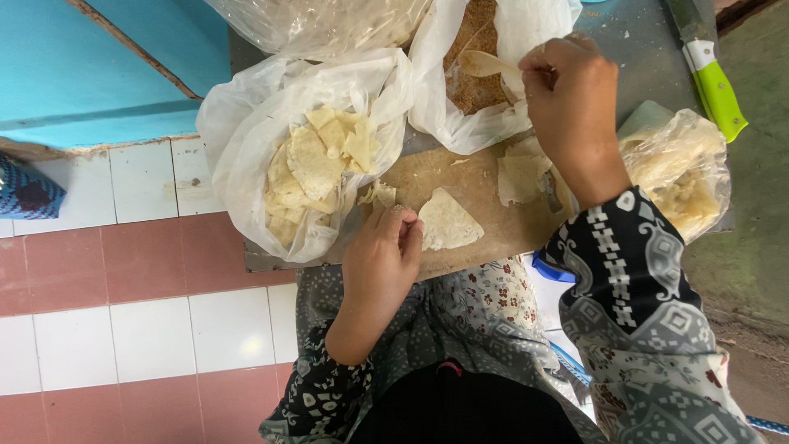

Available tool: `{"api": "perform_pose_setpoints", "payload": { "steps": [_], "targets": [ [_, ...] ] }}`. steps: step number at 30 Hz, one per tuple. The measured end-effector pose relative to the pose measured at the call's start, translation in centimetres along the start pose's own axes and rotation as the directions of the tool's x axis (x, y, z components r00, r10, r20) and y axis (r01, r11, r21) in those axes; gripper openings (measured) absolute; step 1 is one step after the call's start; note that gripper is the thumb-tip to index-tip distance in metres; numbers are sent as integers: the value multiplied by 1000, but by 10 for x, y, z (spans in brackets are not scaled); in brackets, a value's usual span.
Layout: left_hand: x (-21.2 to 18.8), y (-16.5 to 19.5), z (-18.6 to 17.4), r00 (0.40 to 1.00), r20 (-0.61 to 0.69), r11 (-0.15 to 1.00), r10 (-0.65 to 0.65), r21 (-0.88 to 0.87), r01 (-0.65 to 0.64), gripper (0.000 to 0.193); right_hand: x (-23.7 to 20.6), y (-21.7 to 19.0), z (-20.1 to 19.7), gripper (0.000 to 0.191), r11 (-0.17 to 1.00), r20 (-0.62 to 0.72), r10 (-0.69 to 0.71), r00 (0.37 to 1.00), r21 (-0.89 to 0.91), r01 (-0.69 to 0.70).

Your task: The person sits at a low work surface and fills square dough wrappers with a brown filling scooped from a plastic bag, folding and pinching each wrapper closed by hand. The folded pastries are placed into a plastic bag with a growing pile of finished pieces, and dough scraps are set aside on the cutting board.

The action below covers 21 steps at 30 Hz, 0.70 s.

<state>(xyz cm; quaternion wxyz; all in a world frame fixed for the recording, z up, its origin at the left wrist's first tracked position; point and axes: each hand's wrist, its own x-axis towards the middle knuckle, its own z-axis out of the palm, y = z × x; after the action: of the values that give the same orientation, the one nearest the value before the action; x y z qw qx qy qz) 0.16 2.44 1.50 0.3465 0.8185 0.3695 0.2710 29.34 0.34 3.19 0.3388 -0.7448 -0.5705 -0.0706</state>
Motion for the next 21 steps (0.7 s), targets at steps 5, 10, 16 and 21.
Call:
{"api": "perform_pose_setpoints", "payload": {
  "steps": [5,10,16,21],
  "targets": [
    [-1,2,-1,1000,-20,999,18,-32,-19,11,-14,-1,-14,10,979,107,129,986,147,-144],
    [-4,5,-4,1000,4,1000,10,12,-10,12,-10,-11,-12,7,953,179,155,971,232,-195],
    [-7,8,-3,999,-7,997,35,68,-34,11,-3,-13,6,10,700,319,355,879,533,-476],
    [-8,6,-3,1000,-5,998,13,62,-12,9,-9,8,-10,7,501,315,387,866,717,-485]
  ]
}}
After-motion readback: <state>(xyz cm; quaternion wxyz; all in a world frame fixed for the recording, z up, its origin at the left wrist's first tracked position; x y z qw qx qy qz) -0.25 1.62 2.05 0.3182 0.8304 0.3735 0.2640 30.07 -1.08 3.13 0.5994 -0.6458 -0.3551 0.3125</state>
